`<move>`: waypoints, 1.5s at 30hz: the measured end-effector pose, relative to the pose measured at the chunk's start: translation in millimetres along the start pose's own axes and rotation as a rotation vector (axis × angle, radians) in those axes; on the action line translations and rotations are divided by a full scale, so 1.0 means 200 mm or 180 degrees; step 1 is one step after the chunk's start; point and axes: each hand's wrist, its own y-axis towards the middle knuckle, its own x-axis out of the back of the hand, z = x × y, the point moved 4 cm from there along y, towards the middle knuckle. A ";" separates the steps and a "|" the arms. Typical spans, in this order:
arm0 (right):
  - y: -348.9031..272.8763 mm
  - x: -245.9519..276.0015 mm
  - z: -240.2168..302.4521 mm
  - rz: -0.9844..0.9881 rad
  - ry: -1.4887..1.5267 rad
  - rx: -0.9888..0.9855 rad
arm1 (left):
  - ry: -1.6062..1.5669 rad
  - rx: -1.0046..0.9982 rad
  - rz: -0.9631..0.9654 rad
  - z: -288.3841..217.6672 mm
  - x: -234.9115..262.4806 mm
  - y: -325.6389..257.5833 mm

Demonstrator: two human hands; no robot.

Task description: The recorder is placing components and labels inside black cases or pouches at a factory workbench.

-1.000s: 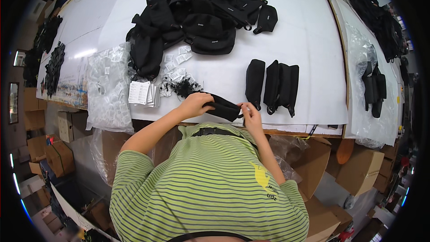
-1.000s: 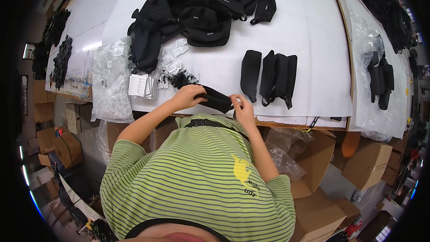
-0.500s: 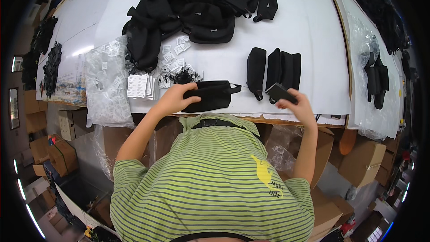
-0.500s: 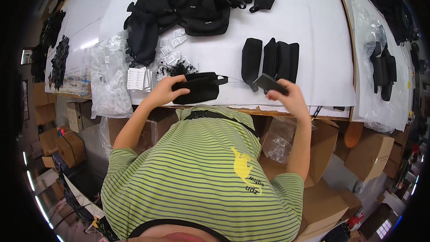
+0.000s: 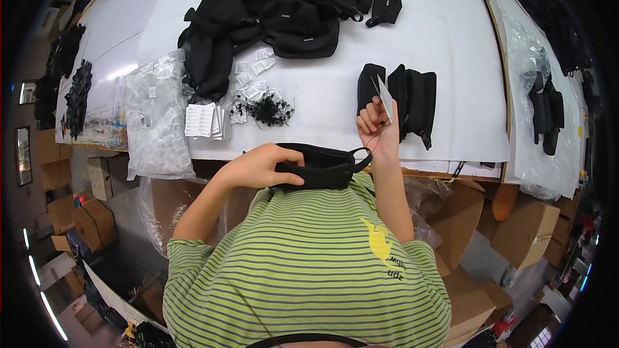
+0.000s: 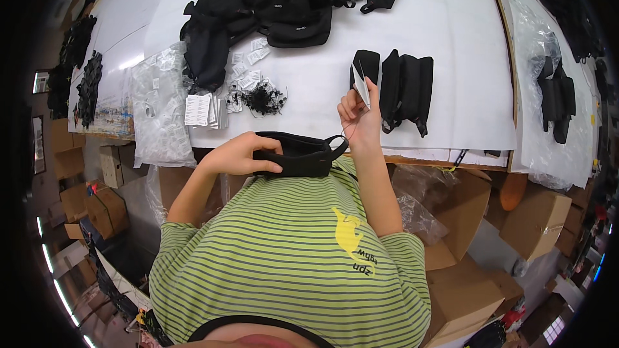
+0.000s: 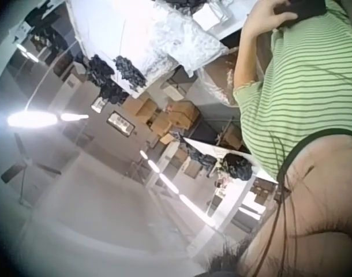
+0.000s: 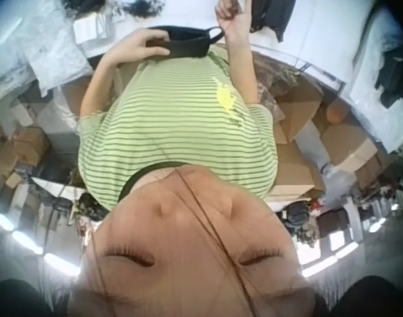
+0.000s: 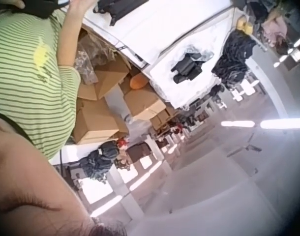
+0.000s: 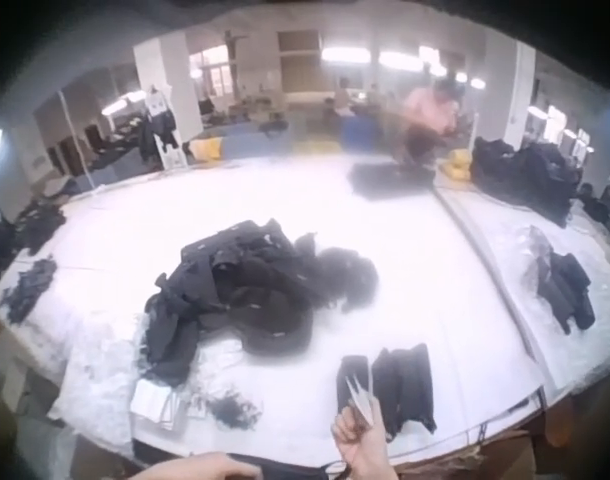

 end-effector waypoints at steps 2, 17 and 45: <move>0.00 0.00 0.02 0.0029 -0.0080 -0.0001 | -0.0022 0.0023 0.0024 0.00 0.00 0.00; -0.19 -0.28 -0.03 0.1834 -0.6966 0.0956 | 0.1533 -0.1210 -0.0929 -0.05 0.03 0.17; -0.09 -0.27 0.04 0.1878 -0.7324 0.2209 | 0.1723 -0.1415 -0.2645 -0.01 0.33 0.26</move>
